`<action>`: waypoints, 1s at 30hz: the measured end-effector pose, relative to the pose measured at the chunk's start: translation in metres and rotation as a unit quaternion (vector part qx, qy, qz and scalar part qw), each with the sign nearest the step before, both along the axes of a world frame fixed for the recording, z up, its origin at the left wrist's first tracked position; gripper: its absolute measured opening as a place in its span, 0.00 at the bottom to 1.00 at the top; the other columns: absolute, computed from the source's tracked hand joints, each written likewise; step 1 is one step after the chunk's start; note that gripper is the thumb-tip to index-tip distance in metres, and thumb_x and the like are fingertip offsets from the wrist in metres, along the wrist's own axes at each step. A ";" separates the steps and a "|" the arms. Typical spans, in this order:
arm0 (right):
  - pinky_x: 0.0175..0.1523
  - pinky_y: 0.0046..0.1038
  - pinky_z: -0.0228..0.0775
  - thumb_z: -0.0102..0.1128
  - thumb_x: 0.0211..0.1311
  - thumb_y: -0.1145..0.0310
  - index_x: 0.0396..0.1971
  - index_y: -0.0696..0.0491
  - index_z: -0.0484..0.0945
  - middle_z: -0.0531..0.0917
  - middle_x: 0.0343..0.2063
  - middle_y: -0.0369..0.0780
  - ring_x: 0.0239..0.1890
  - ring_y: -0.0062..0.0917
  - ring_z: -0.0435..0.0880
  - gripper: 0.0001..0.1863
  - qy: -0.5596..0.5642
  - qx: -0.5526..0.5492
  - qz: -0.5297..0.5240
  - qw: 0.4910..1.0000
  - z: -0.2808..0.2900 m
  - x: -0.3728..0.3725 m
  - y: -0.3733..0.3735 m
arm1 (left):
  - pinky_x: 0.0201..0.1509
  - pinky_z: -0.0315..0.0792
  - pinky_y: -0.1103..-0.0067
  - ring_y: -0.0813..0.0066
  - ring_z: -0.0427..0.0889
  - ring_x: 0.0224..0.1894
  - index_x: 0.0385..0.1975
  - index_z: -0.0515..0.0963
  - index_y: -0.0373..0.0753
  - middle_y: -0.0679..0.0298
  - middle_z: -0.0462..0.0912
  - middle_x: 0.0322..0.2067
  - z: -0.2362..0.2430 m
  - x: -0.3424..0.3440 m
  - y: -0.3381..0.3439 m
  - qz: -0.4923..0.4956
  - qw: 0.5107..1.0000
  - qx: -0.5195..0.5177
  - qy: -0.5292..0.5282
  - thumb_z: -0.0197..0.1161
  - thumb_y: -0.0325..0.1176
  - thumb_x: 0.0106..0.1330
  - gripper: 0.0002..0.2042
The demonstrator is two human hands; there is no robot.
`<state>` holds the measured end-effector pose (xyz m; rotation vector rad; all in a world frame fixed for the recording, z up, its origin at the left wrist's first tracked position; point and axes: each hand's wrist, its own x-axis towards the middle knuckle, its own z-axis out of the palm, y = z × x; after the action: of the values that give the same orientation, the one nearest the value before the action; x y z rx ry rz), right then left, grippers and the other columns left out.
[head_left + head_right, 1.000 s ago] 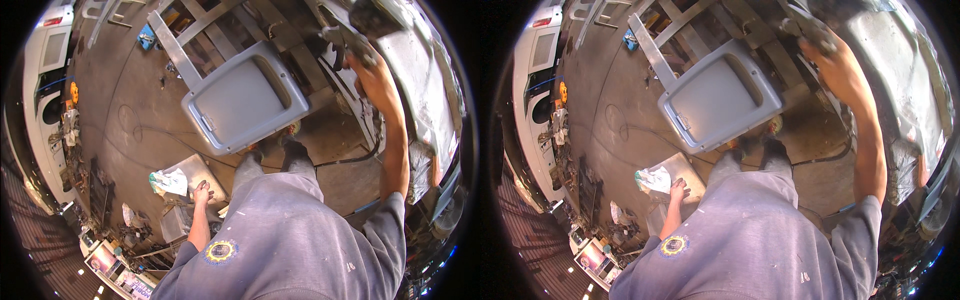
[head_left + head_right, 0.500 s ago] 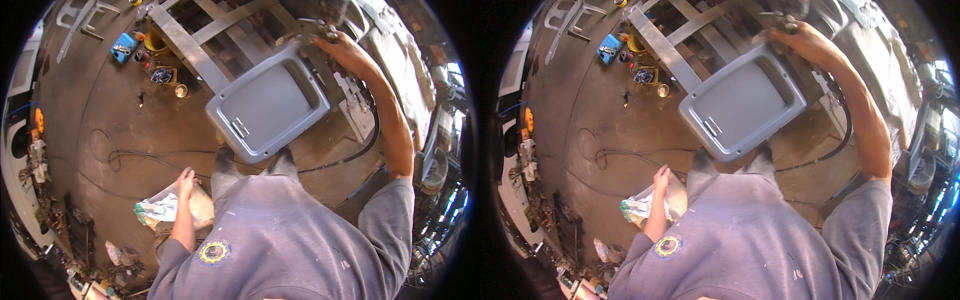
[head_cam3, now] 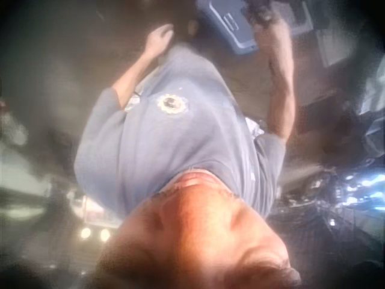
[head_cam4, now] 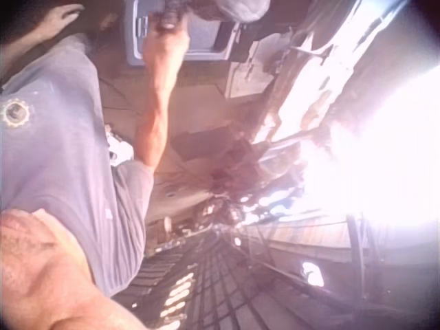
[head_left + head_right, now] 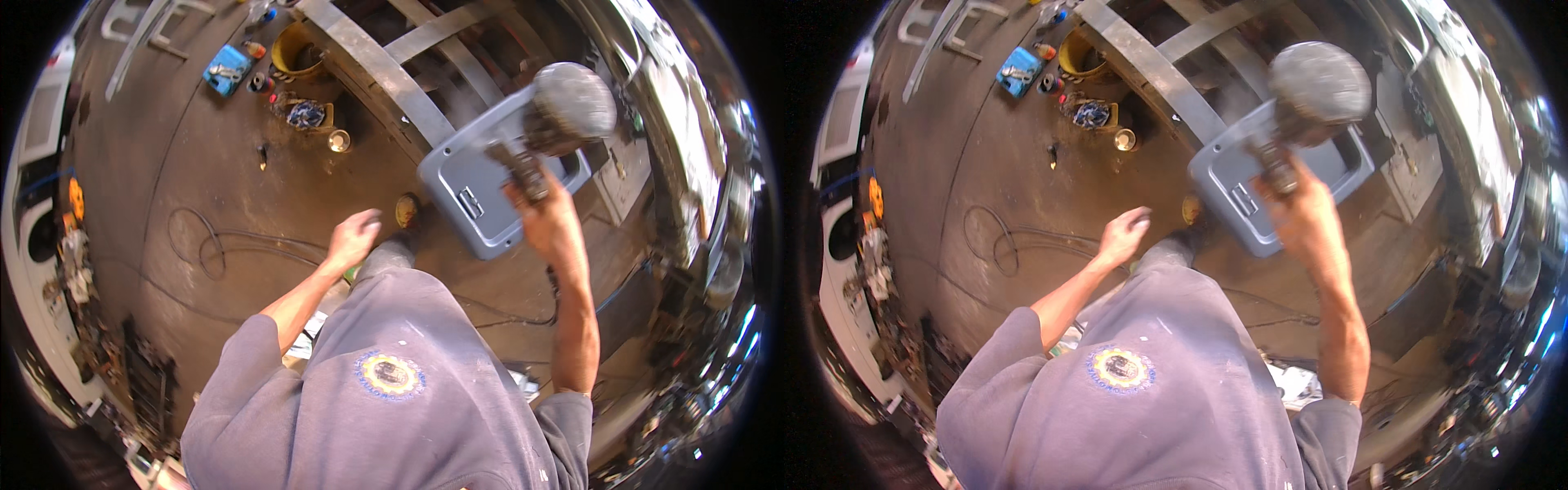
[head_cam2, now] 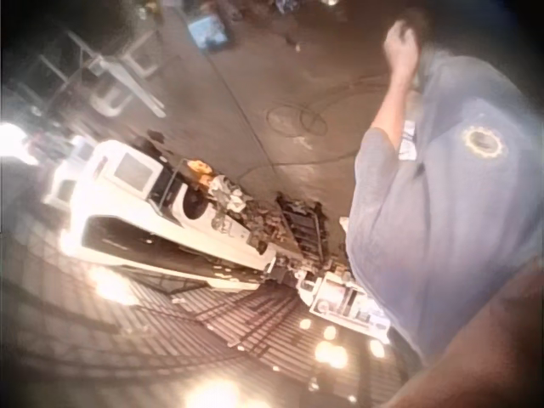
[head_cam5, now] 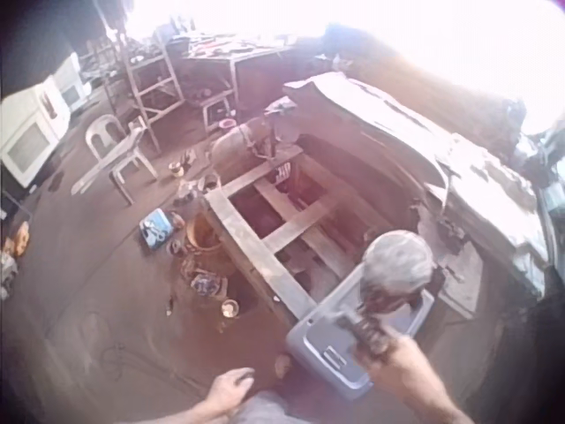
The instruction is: The person ties their shoelaces, then uses a spray gun to apply paint to two gray plastic trays placed on a metal stand. They repeatedly spray, rotate, and reposition the trays to cover different surfaces, and briefly wipe one tray with a cloth before continuing to spray.
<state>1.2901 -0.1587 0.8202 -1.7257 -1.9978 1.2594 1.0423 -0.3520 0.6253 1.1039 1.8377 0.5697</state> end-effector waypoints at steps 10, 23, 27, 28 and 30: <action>0.53 0.41 0.75 0.64 0.50 0.71 0.69 0.50 0.56 0.71 0.57 0.52 0.48 0.50 0.80 0.43 0.107 0.078 -0.053 0.990 -0.036 -0.122 -0.126 | 0.57 0.69 0.74 0.69 0.71 0.54 0.71 0.42 0.37 0.56 0.67 0.59 0.127 -0.002 0.063 -0.029 0.867 0.039 -0.496 0.66 0.50 0.63 0.46; 0.55 0.38 0.72 0.61 0.59 0.61 0.68 0.50 0.59 0.75 0.54 0.47 0.51 0.42 0.79 0.37 -0.013 -0.118 -0.031 0.992 -0.035 -0.221 -0.196 | 0.41 0.79 0.70 0.63 0.83 0.35 0.48 0.75 0.30 0.56 0.83 0.36 0.063 -0.201 0.239 -0.133 0.920 0.242 -0.277 0.56 0.40 0.66 0.19; 0.54 0.41 0.72 0.60 0.59 0.59 0.67 0.52 0.59 0.79 0.50 0.50 0.49 0.44 0.80 0.37 -0.033 -0.179 -0.060 0.981 -0.060 -0.237 -0.216 | 0.48 0.76 0.74 0.66 0.83 0.41 0.50 0.77 0.31 0.58 0.84 0.39 0.039 -0.237 0.258 -0.291 0.911 0.281 -0.074 0.60 0.39 0.63 0.20; 0.55 0.41 0.72 0.60 0.59 0.58 0.67 0.52 0.59 0.78 0.51 0.50 0.50 0.44 0.80 0.37 -0.033 -0.193 -0.065 0.978 -0.061 -0.242 -0.215 | 0.50 0.75 0.74 0.66 0.82 0.43 0.51 0.76 0.31 0.58 0.84 0.40 0.047 -0.236 0.251 -0.305 0.919 0.219 -0.117 0.60 0.38 0.63 0.20; 0.57 0.40 0.70 0.60 0.59 0.57 0.67 0.54 0.60 0.76 0.55 0.51 0.53 0.45 0.78 0.38 -0.026 -0.190 -0.086 0.978 -0.070 -0.252 -0.215 | 0.53 0.74 0.75 0.67 0.82 0.45 0.53 0.76 0.32 0.57 0.84 0.42 0.064 -0.230 0.234 -0.329 0.918 0.092 -0.202 0.61 0.38 0.62 0.22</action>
<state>1.0385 -0.3735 0.7503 -2.0669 -1.6650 1.6298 0.8126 -0.1184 0.6895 1.5052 0.9828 0.5180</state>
